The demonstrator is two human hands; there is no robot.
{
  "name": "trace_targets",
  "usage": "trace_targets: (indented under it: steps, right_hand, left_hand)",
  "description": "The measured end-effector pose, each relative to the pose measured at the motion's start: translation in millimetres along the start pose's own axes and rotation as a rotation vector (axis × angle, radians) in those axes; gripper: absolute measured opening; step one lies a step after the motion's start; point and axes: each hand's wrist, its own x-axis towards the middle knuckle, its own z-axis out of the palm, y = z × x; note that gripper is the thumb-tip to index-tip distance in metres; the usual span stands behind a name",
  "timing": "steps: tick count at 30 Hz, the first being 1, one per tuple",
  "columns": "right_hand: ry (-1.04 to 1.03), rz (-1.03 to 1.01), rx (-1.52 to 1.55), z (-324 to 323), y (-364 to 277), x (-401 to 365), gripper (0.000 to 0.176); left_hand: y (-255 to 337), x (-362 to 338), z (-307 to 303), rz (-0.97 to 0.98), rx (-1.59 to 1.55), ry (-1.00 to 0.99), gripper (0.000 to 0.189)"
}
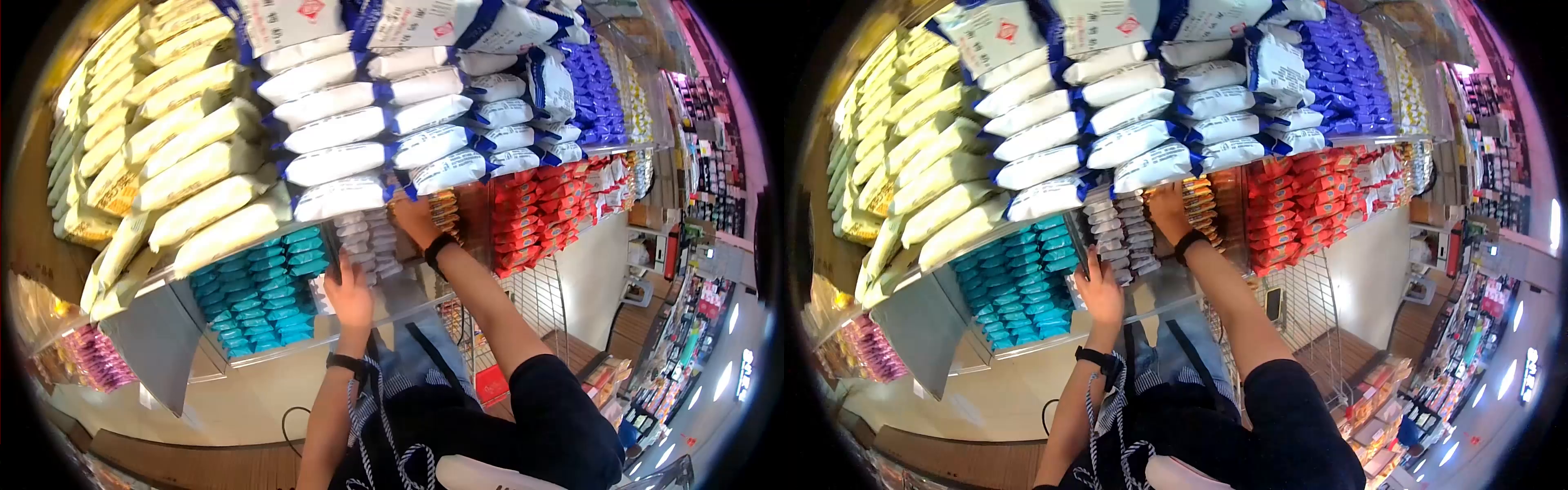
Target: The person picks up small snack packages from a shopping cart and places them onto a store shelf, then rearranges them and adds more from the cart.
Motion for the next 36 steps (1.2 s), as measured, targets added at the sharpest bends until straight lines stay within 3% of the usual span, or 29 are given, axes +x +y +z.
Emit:
trace_targets:
  steps: [1, 4, 8, 11, 12, 14, 17, 18, 19, 20, 21, 23, 24, 25, 28, 29, 31, 33, 34, 36]
  right_hand:
    - [0.037, 0.021, 0.102, 1, 4, 0, 0.025]
    - [-0.128, -0.151, -0.507, -5, 4, -6, 0.026]
    - [-0.171, -0.048, -0.463, -16, -21, -7, 0.048]
    - [0.206, 0.038, -0.321, 17, -15, -11, 0.032]
    - [0.446, 0.209, 0.620, 22, -23, -9, 0.036]
    - [0.648, 0.286, 1.415, 17, -30, 6, 0.045]
    - [0.422, 0.776, 1.506, -52, -38, 1, 0.040]
    - [0.394, 0.820, 1.554, -68, -40, 0, 0.040]
    - [0.391, 0.662, 1.671, -11, -23, 7, 0.049]
    - [0.416, 0.691, 1.766, -38, -28, 3, 0.047]
    - [0.428, 0.649, 1.705, -35, -26, 1, 0.044]
    - [0.424, 0.446, 1.291, 3, -19, 9, 0.037]
    - [0.418, 0.357, 0.936, 28, -21, 18, 0.035]
    - [0.400, 0.267, 0.132, 28, -21, 31, 0.030]
    - [0.499, 0.705, 1.312, 44, -39, 37, 0.024]
    - [0.559, 0.832, 1.570, 19, -44, 26, 0.023]
    - [0.408, 0.829, 1.134, 3, -59, 13, 0.021]
    - [0.032, 0.406, -0.229, -7, -53, 10, 0.022]
    - [-0.007, 0.312, -0.194, -9, -52, 7, 0.023]
    - [-0.004, 0.376, -0.264, -12, -53, 14, 0.022]
  left_hand:
    - [0, 1, 2, -0.021, 0.020, 0.002, 0.039]
    - [5, 0, -1, -0.031, 0.060, -0.014, 0.034]
    - [11, 3, -5, -0.049, 0.064, -0.041, 0.032]
    - [11, 1, 0, -0.071, 0.116, -0.041, 0.034]
    - [13, 3, -2, -0.029, 0.139, -0.023, 0.032]
    - [7, 3, 4, 0.049, 0.251, 0.019, 0.028]
    - [27, 7, -5, -0.025, 0.243, -0.035, 0.023]
    - [21, 4, -3, -0.002, 0.317, -0.045, 0.022]
    - [16, 3, 1, 0.026, 0.383, -0.048, 0.022]
    - [38, 6, -6, 0.009, 0.366, -0.044, 0.023]
    - [34, 4, 0, -0.030, 0.413, -0.042, 0.023]
    - [31, 2, 3, -0.038, 0.437, -0.042, 0.022]
    - [31, 2, 2, -0.009, 0.464, -0.039, 0.022]
    - [32, 0, 2, 0.011, 0.490, -0.034, 0.022]
    - [34, 1, 6, -0.047, 0.480, -0.050, 0.022]
    - [35, 1, 6, -0.086, 0.465, -0.070, 0.023]
    - [34, -1, 7, -0.007, 0.537, -0.012, 0.023]
    - [28, -1, 7, 0.007, 0.495, -0.018, 0.025]
    - [28, 0, 7, -0.063, 0.457, -0.069, 0.026]
    - [43, 2, 6, -0.031, 0.480, -0.052, 0.026]
